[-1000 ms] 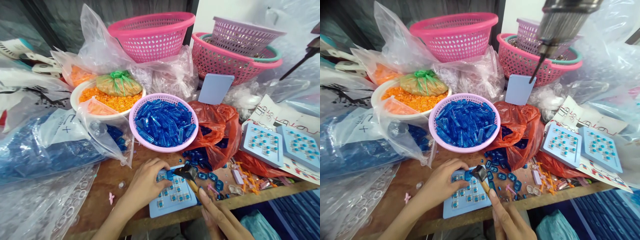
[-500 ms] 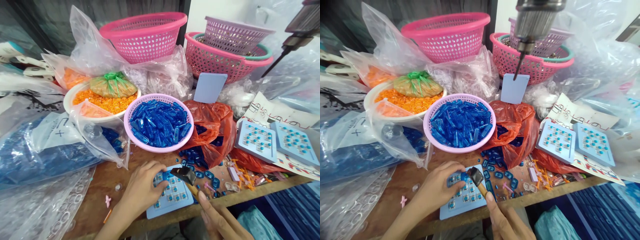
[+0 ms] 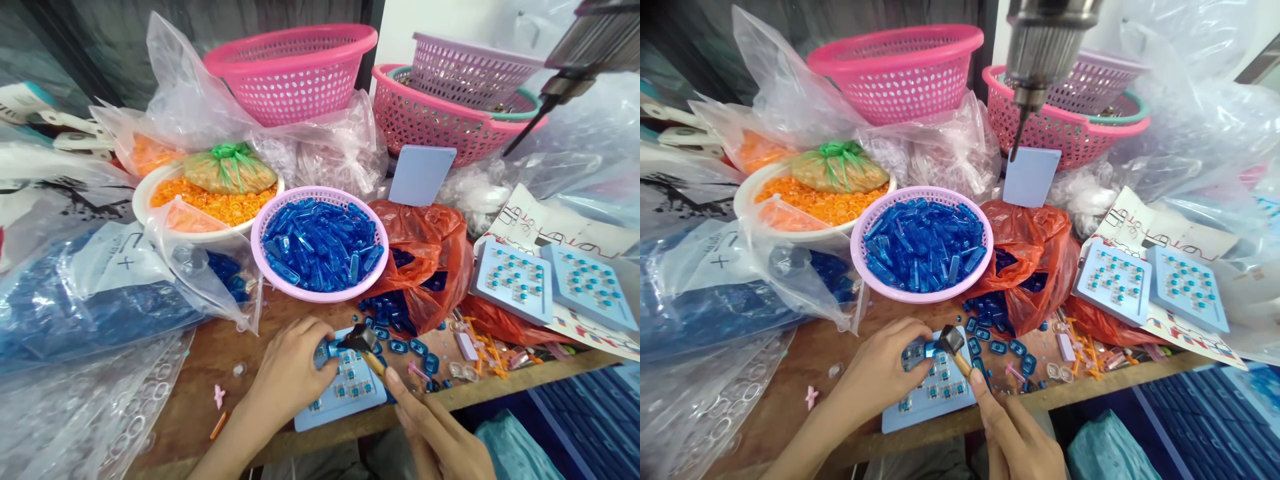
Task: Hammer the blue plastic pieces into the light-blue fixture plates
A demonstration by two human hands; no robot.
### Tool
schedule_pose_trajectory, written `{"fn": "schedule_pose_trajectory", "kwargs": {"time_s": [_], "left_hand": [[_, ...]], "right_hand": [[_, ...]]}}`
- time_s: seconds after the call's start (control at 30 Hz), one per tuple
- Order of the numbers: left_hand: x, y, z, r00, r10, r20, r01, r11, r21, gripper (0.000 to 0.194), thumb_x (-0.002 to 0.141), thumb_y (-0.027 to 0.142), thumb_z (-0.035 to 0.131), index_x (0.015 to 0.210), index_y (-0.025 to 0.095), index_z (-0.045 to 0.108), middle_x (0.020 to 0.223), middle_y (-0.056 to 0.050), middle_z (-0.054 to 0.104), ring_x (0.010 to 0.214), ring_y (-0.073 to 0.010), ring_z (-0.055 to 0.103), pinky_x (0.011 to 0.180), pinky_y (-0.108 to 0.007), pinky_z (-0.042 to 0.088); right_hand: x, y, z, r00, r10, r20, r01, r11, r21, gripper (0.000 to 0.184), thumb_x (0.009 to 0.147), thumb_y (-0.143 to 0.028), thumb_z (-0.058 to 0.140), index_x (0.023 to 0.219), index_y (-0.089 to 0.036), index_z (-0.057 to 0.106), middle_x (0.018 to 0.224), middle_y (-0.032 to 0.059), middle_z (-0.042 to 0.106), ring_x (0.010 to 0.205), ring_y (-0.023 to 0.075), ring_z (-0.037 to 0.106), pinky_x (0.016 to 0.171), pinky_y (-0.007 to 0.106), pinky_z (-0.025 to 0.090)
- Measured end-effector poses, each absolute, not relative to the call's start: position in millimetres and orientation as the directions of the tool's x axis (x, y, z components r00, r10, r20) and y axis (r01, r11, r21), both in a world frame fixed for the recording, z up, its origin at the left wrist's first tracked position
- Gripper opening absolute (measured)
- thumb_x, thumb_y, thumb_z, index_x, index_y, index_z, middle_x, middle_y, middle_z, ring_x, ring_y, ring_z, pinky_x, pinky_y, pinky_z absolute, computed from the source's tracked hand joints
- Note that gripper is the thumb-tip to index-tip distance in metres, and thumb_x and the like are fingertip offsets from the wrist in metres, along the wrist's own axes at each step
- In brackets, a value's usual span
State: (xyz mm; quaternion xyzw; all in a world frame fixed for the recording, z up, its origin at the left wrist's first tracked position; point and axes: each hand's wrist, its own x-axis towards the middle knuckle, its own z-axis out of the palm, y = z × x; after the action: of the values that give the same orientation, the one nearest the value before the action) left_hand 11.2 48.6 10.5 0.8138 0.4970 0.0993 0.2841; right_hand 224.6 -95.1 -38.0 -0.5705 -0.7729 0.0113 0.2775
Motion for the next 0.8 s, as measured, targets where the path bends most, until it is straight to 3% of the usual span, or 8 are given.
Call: {"fn": "schedule_pose_trajectory", "kwargs": {"time_s": [0.07,0.13,0.23,0.37,0.5,0.63,0.73,0.8], "left_hand": [[11,45,9,0.494,0.869,-0.02,0.741,-0.409,0.533,0.027,0.078,0.015,0.074,0.103,0.024,0.068,0.108,-0.003,0.072,0.103,-0.0285,0.066,0.088,-0.045,0.051],[14,36,8,0.499,0.85,0.171,0.713,-0.514,0.477,0.029,0.081,0.02,0.075,0.109,0.023,0.067,0.115,-0.006,0.071,0.104,-0.029,0.064,0.087,-0.045,0.05],[31,12,5,0.576,0.707,0.41,0.622,-0.704,0.341,0.01,0.09,0.026,0.07,0.099,0.024,0.067,0.111,-0.003,0.073,0.1,-0.0264,0.062,0.086,-0.044,0.047],[64,-15,-6,0.732,0.562,0.385,0.538,-0.824,0.179,0.017,0.089,0.035,0.07,0.095,0.019,0.069,0.105,-0.002,0.075,0.099,-0.0265,0.061,0.093,-0.049,0.044],[84,-15,-18,0.786,0.553,0.276,0.552,-0.829,0.088,0.016,0.09,0.024,0.067,0.103,0.014,0.07,0.106,-0.008,0.076,0.104,-0.0284,0.062,0.098,-0.054,0.043],[90,-5,-24,0.793,0.476,0.379,0.511,-0.859,0.009,0.012,0.096,0.013,0.059,0.098,0.017,0.069,0.094,-0.007,0.077,0.097,-0.0262,0.066,0.098,-0.052,0.044],[89,1,-22,0.747,0.436,0.502,0.458,-0.885,0.088,0.016,0.099,0.012,0.052,0.1,0.015,0.068,0.094,-0.007,0.077,0.088,-0.0238,0.068,0.095,-0.047,0.047],[86,4,-15,0.648,0.502,0.572,0.385,-0.865,0.321,0.02,0.102,0.015,0.047,0.1,0.016,0.067,0.097,-0.006,0.077,0.085,-0.021,0.069,0.088,-0.04,0.051]], "right_hand": [[229,-92,-36,-0.149,0.894,0.423,0.843,0.339,-0.418,0.068,0.096,-0.008,0.051,0.158,-0.027,0.033,0.132,0.0107,0.069,0.12,0.0254,0.066,0.094,0.031,0.058],[233,-93,-31,-0.055,0.902,0.428,0.808,0.292,-0.511,0.065,0.096,-0.008,0.053,0.155,-0.031,0.04,0.134,0.006,0.069,0.118,0.0209,0.068,0.097,0.027,0.056],[241,-99,-26,0.137,0.886,0.444,0.793,0.17,-0.585,0.062,0.095,-0.01,0.056,0.152,-0.033,0.045,0.135,0.0011,0.069,0.12,0.0162,0.067,0.103,0.021,0.05],[248,-110,-31,0.261,0.868,0.423,0.779,0.07,-0.623,0.06,0.096,-0.014,0.058,0.151,-0.036,0.046,0.14,-0.0032,0.065,0.128,0.0137,0.06,0.108,0.019,0.042],[248,-115,-40,0.259,0.881,0.397,0.753,0.074,-0.654,0.058,0.097,-0.015,0.058,0.15,-0.037,0.047,0.147,-0.0037,0.058,0.128,0.013,0.059,0.108,0.019,0.041],[249,-117,-44,0.314,0.857,0.408,0.734,0.054,-0.677,0.058,0.096,-0.016,0.059,0.149,-0.039,0.048,0.145,-0.0064,0.058,0.124,0.0118,0.062,0.105,0.018,0.043],[248,-119,-44,0.395,0.835,0.382,0.663,0.028,-0.748,0.056,0.095,-0.018,0.062,0.145,-0.04,0.052,0.132,-0.0082,0.069,0.116,0.009,0.068,0.102,0.014,0.046],[243,-118,-41,0.511,0.809,0.291,0.523,-0.024,-0.852,0.047,0.093,-0.026,0.066,0.138,-0.038,0.06,0.127,-0.0066,0.073,0.114,0.0087,0.069,0.096,0.009,0.048]]}}
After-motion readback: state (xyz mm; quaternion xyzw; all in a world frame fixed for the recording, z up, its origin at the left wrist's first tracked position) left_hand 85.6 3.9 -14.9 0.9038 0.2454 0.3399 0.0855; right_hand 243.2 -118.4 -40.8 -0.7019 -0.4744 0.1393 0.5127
